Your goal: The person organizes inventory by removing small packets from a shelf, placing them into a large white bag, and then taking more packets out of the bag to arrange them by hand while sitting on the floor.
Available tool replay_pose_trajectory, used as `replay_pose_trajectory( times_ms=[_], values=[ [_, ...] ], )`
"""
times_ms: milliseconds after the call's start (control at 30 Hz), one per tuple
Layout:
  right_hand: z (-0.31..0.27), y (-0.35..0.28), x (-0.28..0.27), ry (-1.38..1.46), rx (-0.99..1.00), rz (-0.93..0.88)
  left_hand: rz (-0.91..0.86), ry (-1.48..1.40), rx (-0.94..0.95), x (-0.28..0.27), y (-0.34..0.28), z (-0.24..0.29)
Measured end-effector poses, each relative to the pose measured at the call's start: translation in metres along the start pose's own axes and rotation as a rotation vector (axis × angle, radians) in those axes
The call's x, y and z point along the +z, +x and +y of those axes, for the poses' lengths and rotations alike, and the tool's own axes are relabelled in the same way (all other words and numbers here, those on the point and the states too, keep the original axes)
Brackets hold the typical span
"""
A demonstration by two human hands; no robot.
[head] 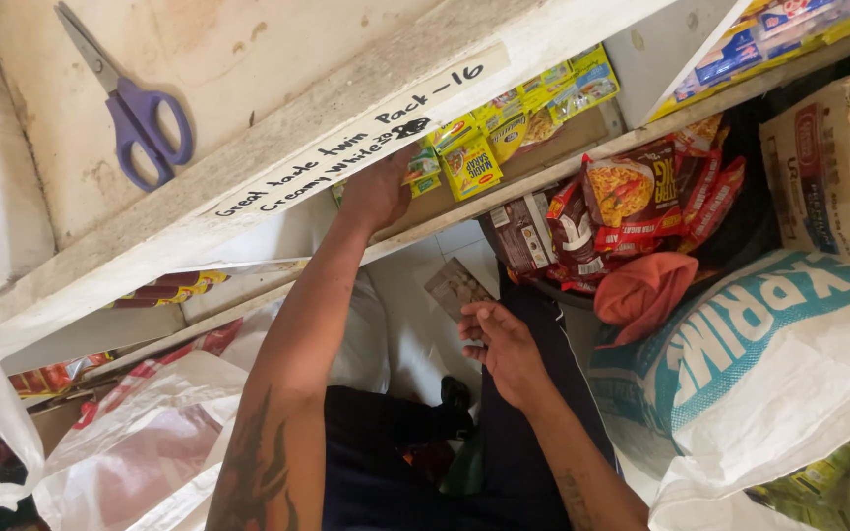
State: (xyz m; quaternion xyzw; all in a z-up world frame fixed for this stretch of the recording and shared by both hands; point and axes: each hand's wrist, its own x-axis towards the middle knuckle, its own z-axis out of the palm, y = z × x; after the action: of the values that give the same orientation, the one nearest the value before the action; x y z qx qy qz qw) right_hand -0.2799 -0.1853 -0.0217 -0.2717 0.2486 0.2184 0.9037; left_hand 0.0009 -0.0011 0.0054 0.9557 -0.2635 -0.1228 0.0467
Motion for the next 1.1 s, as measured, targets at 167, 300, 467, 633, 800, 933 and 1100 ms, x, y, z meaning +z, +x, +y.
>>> replay_pose_trajectory(
  times_ms=[167, 300, 467, 633, 800, 933, 1100],
  values=[
    [0.000, 0.000, 0.000, 0.000, 0.008, 0.002, 0.074, -0.027, 0.000, -0.008, -0.003, 0.008],
    [0.002, 0.002, -0.001, 0.010, 0.004, 0.004, 0.129, -0.134, -0.023, 0.027, -0.003, -0.030],
    [0.001, 0.000, 0.000, 0.008, -0.004, -0.007, 0.156, -0.061, 0.080, -0.005, -0.008, -0.009],
    [0.000, -0.002, 0.000, 0.023, -0.015, -0.023, 0.177, 0.035, 0.096, 0.006, -0.007, -0.011],
    [0.001, 0.000, -0.001, -0.009, 0.004, -0.001, 0.184, 0.053, 0.107, 0.004, -0.006, -0.002],
    [-0.001, -0.001, 0.000, 0.008, -0.001, -0.019, 0.126, 0.040, 0.081, 0.000, -0.002, -0.002],
    [-0.001, -0.002, 0.001, 0.003, -0.001, -0.012, 0.175, 0.055, 0.064, 0.022, 0.000, -0.026]
  ],
)
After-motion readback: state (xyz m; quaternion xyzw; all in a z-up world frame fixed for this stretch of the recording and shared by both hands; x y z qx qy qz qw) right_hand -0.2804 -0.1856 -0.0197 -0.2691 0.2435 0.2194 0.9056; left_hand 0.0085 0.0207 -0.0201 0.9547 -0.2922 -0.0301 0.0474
